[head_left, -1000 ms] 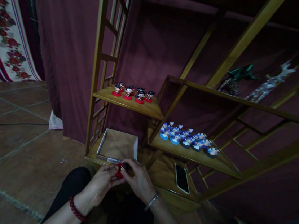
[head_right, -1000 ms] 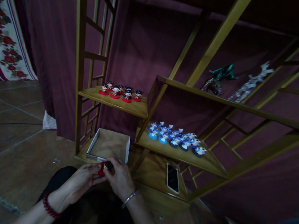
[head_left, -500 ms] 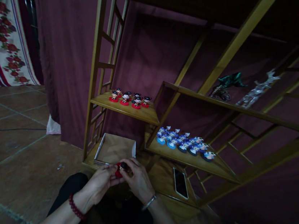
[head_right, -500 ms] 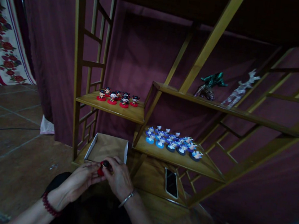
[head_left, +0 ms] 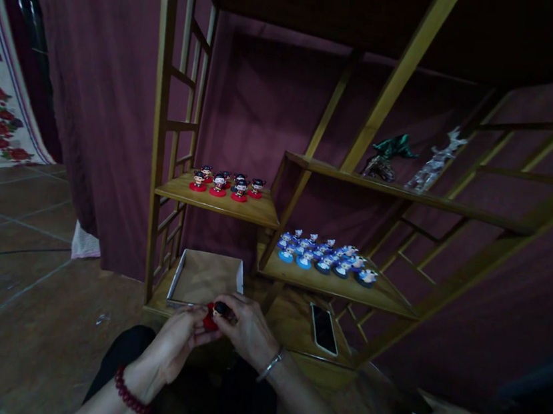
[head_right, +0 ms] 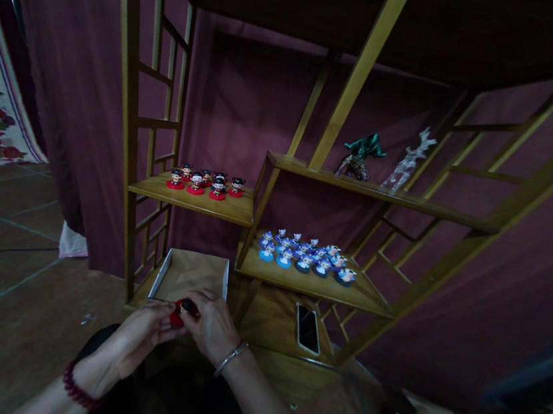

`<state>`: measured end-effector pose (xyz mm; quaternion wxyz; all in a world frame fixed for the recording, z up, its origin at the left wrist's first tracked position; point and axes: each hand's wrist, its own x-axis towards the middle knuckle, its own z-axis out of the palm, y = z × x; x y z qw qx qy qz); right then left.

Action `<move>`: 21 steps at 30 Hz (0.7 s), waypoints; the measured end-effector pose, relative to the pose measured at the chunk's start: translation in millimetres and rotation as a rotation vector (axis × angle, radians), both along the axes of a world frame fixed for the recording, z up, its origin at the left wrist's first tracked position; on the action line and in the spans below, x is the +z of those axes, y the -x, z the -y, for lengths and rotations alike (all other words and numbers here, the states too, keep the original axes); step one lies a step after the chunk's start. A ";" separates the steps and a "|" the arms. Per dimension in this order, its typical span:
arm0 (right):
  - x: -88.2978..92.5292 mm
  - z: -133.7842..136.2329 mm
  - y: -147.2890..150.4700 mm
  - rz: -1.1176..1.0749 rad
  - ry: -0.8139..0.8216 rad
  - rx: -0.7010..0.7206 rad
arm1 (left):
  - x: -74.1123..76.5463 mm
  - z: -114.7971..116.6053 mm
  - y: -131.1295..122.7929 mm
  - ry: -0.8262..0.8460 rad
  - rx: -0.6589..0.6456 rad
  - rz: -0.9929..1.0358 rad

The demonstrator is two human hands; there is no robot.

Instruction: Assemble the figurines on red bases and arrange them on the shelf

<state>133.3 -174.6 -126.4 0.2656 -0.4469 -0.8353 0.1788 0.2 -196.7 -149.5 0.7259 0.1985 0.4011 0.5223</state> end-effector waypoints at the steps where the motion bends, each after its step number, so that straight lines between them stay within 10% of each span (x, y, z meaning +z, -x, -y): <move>1: -0.3 1.0 0.2 0.003 -0.003 0.005 | 0.2 0.8 -0.3 0.005 0.005 -0.009; 9: -0.7 10.4 -0.4 0.013 0.011 -0.021 | -4.6 -1.3 -0.7 0.003 -0.064 -0.043; 21: 10.9 -0.3 -4.2 -0.157 -0.061 -0.130 | 28.2 -11.2 -2.9 -0.034 -0.040 -0.077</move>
